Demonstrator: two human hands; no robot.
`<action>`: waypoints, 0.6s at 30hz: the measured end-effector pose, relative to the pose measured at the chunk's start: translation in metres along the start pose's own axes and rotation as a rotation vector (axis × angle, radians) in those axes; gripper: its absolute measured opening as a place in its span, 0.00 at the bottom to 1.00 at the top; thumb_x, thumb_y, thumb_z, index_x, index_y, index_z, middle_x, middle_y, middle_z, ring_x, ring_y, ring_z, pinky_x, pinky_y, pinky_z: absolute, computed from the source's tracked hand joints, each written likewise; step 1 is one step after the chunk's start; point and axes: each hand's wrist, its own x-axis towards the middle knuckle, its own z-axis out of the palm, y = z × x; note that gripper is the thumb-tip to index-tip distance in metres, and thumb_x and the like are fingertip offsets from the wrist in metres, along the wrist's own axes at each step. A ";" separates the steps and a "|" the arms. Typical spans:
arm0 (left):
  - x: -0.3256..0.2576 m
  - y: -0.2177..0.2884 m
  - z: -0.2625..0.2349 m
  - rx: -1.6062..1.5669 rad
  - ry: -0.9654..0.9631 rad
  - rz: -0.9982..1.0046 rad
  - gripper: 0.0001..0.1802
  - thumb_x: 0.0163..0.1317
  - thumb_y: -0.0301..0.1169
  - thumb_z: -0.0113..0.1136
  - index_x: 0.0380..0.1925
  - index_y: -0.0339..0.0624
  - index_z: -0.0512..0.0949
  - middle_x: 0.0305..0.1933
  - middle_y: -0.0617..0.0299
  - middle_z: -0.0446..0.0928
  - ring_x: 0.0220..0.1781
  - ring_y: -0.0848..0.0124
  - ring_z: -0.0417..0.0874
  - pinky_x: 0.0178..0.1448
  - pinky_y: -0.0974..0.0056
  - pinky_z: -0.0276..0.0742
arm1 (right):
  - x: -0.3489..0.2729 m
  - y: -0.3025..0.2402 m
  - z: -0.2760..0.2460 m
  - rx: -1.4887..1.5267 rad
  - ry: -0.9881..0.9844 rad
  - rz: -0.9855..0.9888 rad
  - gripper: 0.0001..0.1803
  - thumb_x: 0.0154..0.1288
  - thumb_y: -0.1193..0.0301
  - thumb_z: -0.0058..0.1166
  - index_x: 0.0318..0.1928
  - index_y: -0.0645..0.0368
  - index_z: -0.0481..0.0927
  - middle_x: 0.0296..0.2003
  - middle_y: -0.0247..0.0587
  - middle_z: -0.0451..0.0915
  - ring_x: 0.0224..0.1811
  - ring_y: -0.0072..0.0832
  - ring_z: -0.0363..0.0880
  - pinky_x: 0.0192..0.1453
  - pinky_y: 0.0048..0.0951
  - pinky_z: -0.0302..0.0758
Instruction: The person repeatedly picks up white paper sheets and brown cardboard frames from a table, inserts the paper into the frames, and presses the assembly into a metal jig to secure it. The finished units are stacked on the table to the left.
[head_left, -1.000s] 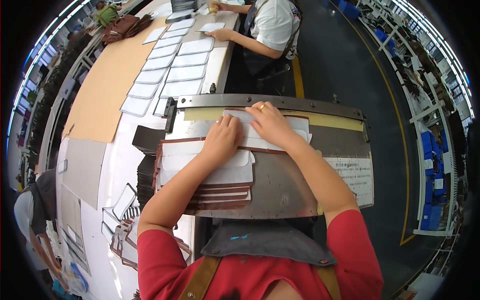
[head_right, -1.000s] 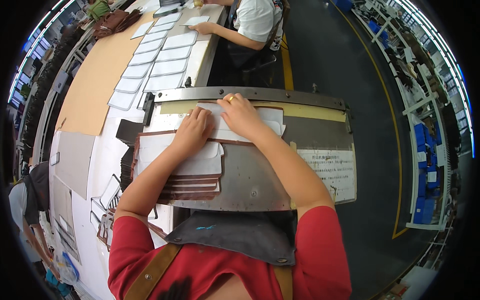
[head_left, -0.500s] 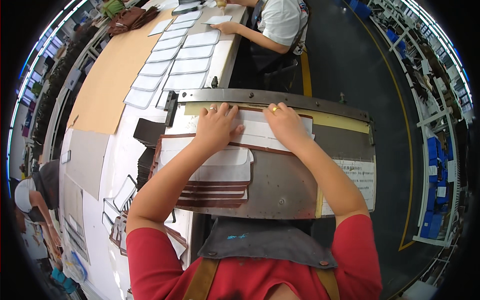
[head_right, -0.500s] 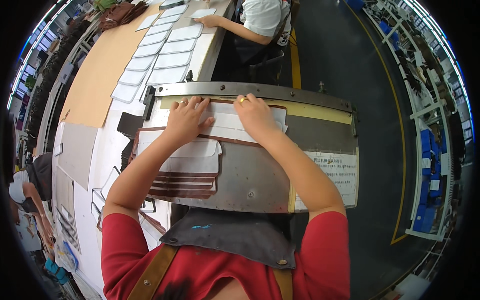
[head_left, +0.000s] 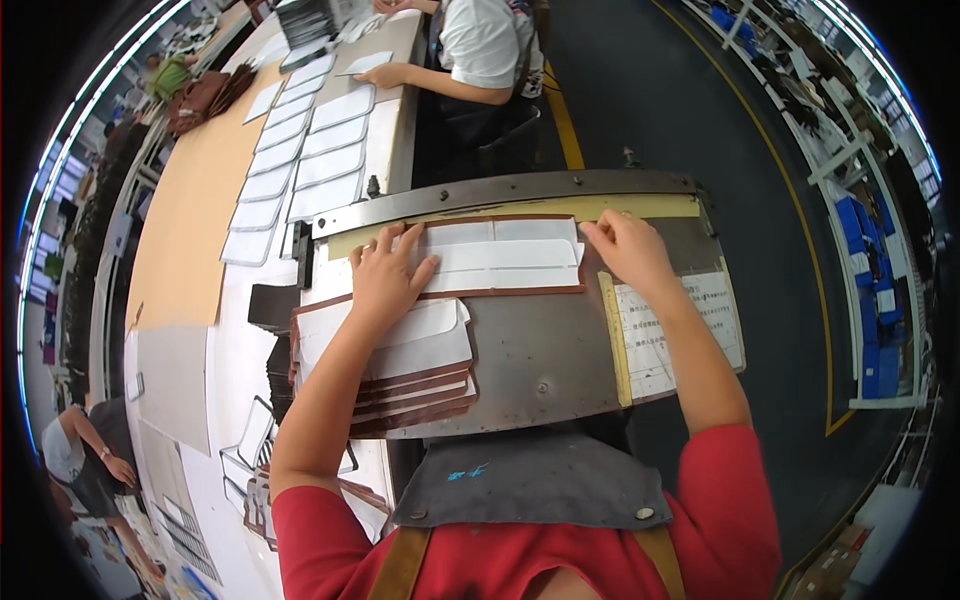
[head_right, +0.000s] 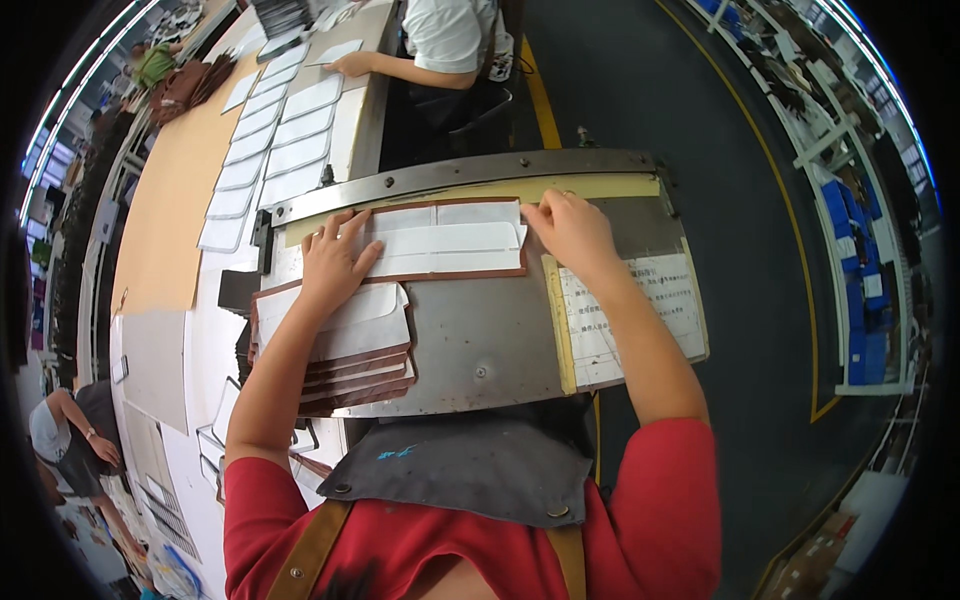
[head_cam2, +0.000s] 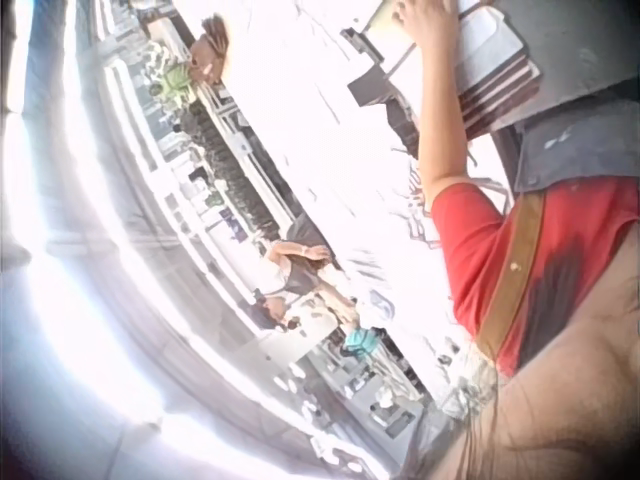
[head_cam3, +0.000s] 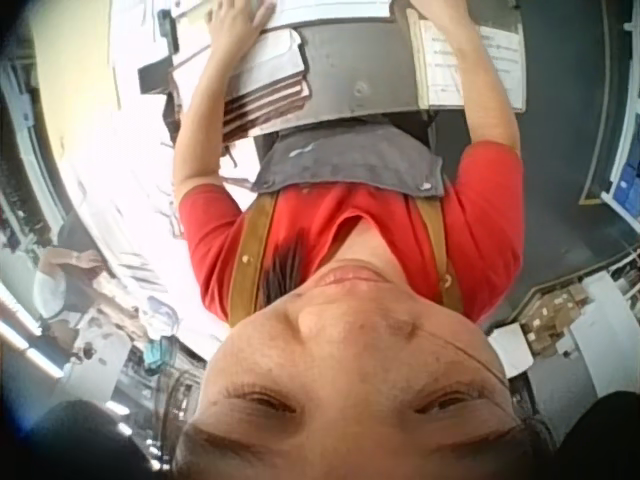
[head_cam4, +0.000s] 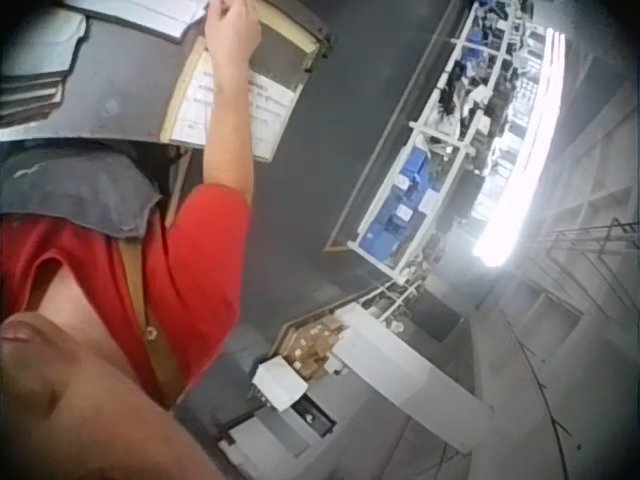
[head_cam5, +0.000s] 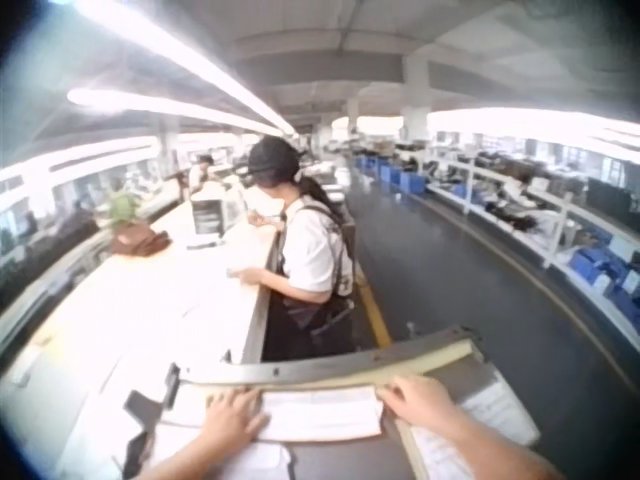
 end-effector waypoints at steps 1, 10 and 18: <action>0.001 -0.002 0.003 -0.021 0.019 0.007 0.27 0.61 0.48 0.55 0.56 0.45 0.72 0.57 0.54 0.71 0.54 0.55 0.74 0.63 0.50 0.58 | -0.002 -0.002 0.001 -0.007 -0.032 0.018 0.18 0.63 0.57 0.55 0.28 0.60 0.75 0.25 0.42 0.78 0.31 0.41 0.78 0.37 0.38 0.74; 0.011 -0.030 0.002 -0.662 -0.009 -0.314 0.20 0.62 0.38 0.57 0.52 0.40 0.73 0.55 0.51 0.70 0.46 0.59 0.79 0.50 0.58 0.73 | -0.017 0.006 0.016 0.299 0.083 0.003 0.09 0.63 0.68 0.55 0.31 0.60 0.73 0.25 0.42 0.78 0.28 0.35 0.77 0.35 0.34 0.73; -0.017 -0.038 -0.051 -0.420 -0.377 -0.141 0.12 0.57 0.28 0.61 0.42 0.37 0.77 0.44 0.55 0.74 0.43 0.63 0.78 0.50 0.63 0.74 | -0.128 0.110 -0.090 0.305 0.300 0.187 0.06 0.66 0.75 0.53 0.33 0.61 0.71 0.26 0.30 0.71 0.29 0.15 0.67 0.34 0.20 0.69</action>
